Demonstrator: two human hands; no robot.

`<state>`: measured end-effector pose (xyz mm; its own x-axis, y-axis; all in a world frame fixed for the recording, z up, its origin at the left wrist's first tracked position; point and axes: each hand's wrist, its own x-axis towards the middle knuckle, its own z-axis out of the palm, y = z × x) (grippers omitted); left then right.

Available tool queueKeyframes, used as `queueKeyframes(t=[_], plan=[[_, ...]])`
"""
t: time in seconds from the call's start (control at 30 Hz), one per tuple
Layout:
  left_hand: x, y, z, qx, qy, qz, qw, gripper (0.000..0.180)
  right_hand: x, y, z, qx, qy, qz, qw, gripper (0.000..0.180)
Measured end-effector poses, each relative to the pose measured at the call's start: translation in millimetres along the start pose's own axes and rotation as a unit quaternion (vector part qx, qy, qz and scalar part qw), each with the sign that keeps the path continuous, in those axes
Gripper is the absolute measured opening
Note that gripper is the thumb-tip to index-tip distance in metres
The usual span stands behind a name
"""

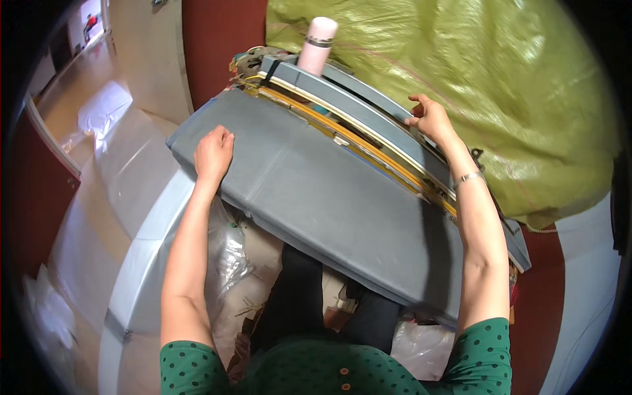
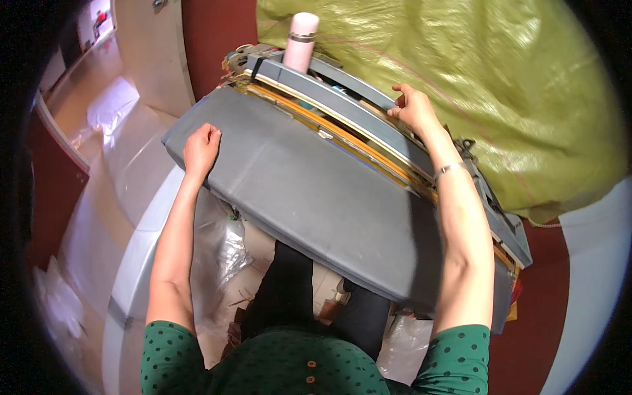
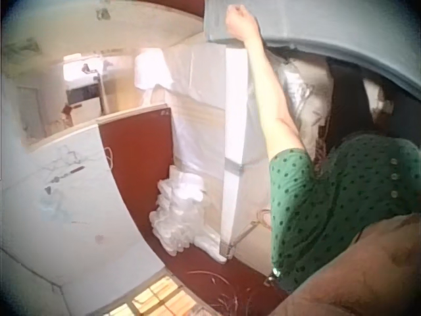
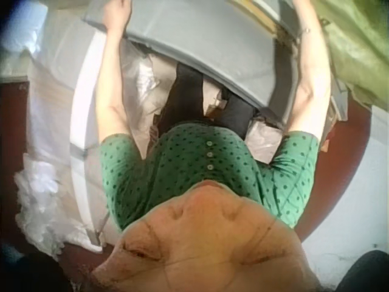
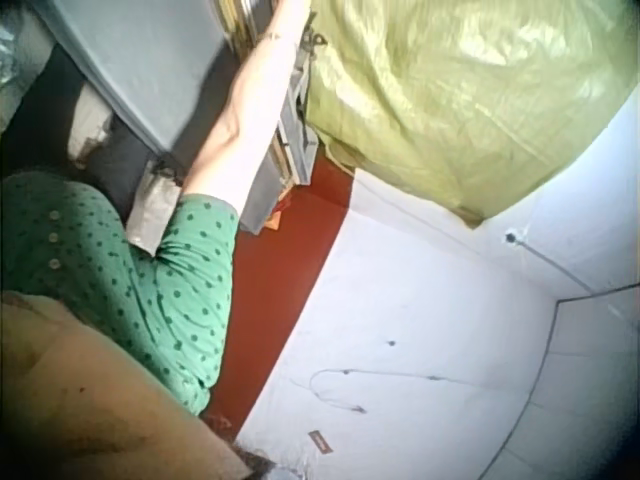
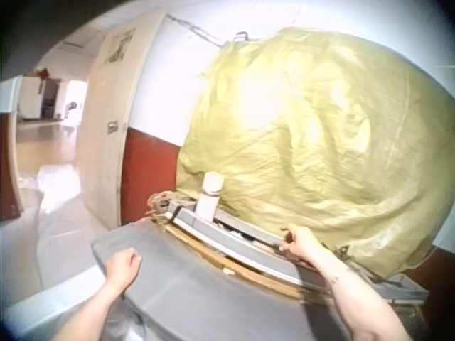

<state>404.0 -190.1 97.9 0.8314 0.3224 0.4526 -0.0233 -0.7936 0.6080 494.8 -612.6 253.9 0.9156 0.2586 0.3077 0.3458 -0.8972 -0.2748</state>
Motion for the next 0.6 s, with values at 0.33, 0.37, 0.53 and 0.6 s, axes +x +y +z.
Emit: queueKeyframes(t=[0.33, 0.37, 0.53, 0.6], plan=[[6, -11, 0, -0.026, 0.006, -0.026, 0.999, 0.017, 44, -8, 63, 0.061, -0.347, 0.102, 0.930, 0.048], [7, -11, 0, -0.033, 0.005, -0.026, 0.999, 0.017, 45, -9, 63, 0.082, -0.360, 0.114, 0.923, 0.048], [8, -15, 0, -0.064, 0.011, -0.028, 0.998, 0.017, 45, -10, 61, 0.177, -0.394, 0.167, 0.886, 0.049], [8, -16, 0, -0.067, 0.015, -0.020, 0.997, 0.017, 44, -9, 63, 0.204, -0.399, 0.180, 0.876, 0.050]])
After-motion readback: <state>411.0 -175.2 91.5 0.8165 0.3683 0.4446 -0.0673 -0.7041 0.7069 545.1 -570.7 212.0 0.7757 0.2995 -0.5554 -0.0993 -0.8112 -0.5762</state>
